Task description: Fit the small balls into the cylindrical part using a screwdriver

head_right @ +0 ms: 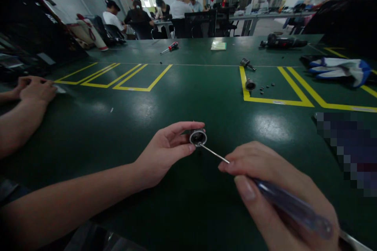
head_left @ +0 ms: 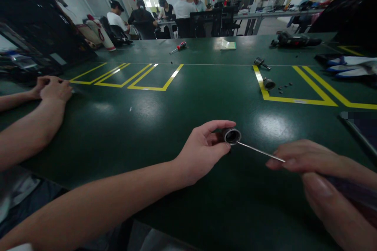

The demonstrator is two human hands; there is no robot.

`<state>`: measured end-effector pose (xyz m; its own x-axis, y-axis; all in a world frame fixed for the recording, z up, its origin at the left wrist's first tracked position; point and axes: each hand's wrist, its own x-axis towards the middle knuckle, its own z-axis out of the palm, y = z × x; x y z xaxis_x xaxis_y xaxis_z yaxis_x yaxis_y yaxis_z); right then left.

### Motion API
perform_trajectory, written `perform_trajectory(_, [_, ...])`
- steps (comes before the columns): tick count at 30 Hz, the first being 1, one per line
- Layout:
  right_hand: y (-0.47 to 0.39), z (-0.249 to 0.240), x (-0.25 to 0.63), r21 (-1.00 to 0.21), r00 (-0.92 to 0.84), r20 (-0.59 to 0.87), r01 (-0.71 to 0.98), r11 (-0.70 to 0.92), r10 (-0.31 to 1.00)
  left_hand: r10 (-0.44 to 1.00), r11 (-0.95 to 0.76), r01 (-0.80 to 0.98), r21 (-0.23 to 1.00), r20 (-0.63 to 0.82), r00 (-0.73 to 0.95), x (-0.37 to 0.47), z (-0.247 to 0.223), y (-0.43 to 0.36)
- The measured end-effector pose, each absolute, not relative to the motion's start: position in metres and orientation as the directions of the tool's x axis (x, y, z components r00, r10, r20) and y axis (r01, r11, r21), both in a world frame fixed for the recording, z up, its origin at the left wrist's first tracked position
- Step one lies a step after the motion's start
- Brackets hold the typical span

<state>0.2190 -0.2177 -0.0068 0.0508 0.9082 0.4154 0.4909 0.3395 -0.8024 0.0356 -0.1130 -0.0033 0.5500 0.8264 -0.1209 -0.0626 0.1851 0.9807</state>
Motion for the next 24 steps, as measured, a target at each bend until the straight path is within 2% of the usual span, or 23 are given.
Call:
perform_trajectory(5, [-0.219, -0.014, 0.219, -0.521, -0.234, 0.466, 0.707, 0.478, 0.853, 0.832, 0.187, -0.077, 0.979, -0.116, 0.542, 0.036, -0.003, -0.115])
perform_trajectory(9, [-0.215, -0.013, 0.213, -0.409, -0.335, 0.501, 0.721, 0.559, 0.798, 0.85, 0.178, -0.096, 0.979, -0.104, 0.517, 0.036, -0.001, -0.116])
perform_trajectory(14, [-0.21, -0.004, 0.205, -0.335, -0.387, 0.561, 0.703, 0.628, 0.732, 0.865, 0.139, -0.09, 0.986, -0.077, 0.497, 0.038, -0.004, -0.117])
perform_trajectory(24, [-0.211, -0.002, 0.203, -0.307, -0.394, 0.592, 0.696, 0.649, 0.703, 0.875, 0.109, -0.106, 0.988, -0.045, 0.483, 0.041, -0.006, -0.117])
